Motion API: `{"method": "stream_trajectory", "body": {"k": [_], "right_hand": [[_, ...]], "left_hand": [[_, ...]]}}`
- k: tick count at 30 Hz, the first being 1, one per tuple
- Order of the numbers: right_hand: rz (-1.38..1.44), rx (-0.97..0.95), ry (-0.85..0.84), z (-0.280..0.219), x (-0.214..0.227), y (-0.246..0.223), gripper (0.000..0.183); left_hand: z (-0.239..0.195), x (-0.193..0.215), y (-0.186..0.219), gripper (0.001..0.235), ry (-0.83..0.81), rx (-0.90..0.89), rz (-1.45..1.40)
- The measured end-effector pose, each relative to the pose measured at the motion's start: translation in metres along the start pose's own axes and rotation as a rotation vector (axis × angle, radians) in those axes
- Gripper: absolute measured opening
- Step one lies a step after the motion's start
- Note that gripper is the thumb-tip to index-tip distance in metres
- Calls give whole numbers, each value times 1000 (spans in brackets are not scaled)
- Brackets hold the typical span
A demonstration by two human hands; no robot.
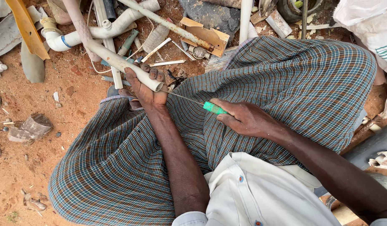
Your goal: The person sits on the ground and uses a hand saw to cut a short white PVC pipe. The person holds the pipe with one hand and saws through it with the other, then sets the saw aside.
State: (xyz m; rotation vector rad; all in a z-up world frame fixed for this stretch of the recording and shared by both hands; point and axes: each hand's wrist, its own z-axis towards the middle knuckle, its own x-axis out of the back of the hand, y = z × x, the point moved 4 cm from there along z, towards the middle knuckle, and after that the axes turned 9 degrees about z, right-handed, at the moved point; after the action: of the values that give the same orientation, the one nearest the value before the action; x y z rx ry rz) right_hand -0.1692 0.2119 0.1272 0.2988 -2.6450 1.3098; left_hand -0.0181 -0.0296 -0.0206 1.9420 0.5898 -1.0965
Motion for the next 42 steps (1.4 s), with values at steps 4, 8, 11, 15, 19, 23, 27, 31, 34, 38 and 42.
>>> {"method": "stream_trajectory", "body": {"k": [4, 8, 11, 15, 19, 23, 27, 31, 34, 38, 42], "right_hand": [[25, 5, 4, -2, 3, -2, 59], [42, 46, 28, 1, 7, -2, 59], [50, 161, 44, 5, 14, -3, 58], [-50, -9, 41, 9, 4, 16, 58], [-132, 387, 202, 14, 1, 0, 56], [-394, 173, 253, 27, -11, 10, 60], [-398, 288, 399, 32, -9, 12, 60], [77, 342, 238, 32, -5, 15, 62], [790, -49, -91, 30, -20, 24, 73], [1175, -42, -261, 20, -26, 12, 77], [1235, -68, -352, 19, -34, 11, 80]], "left_hand": [[-5, 1, -1, 40, -15, 2, 41], [-8, -8, -5, 40, -29, 24, 35], [-5, -16, -5, 39, -45, 22, 23], [-8, -4, -3, 37, 44, 0, -6], [0, -12, -8, 35, 169, -33, 28], [-4, -25, -35, 35, 258, -18, 107], [-6, -36, -66, 34, 335, 39, 242], [-4, -45, -62, 33, 225, 33, 215], [-7, -54, -52, 37, -15, 103, 23], [-13, -61, -43, 48, -180, 41, -136], [-11, -54, -42, 49, -173, 37, -174]]}}
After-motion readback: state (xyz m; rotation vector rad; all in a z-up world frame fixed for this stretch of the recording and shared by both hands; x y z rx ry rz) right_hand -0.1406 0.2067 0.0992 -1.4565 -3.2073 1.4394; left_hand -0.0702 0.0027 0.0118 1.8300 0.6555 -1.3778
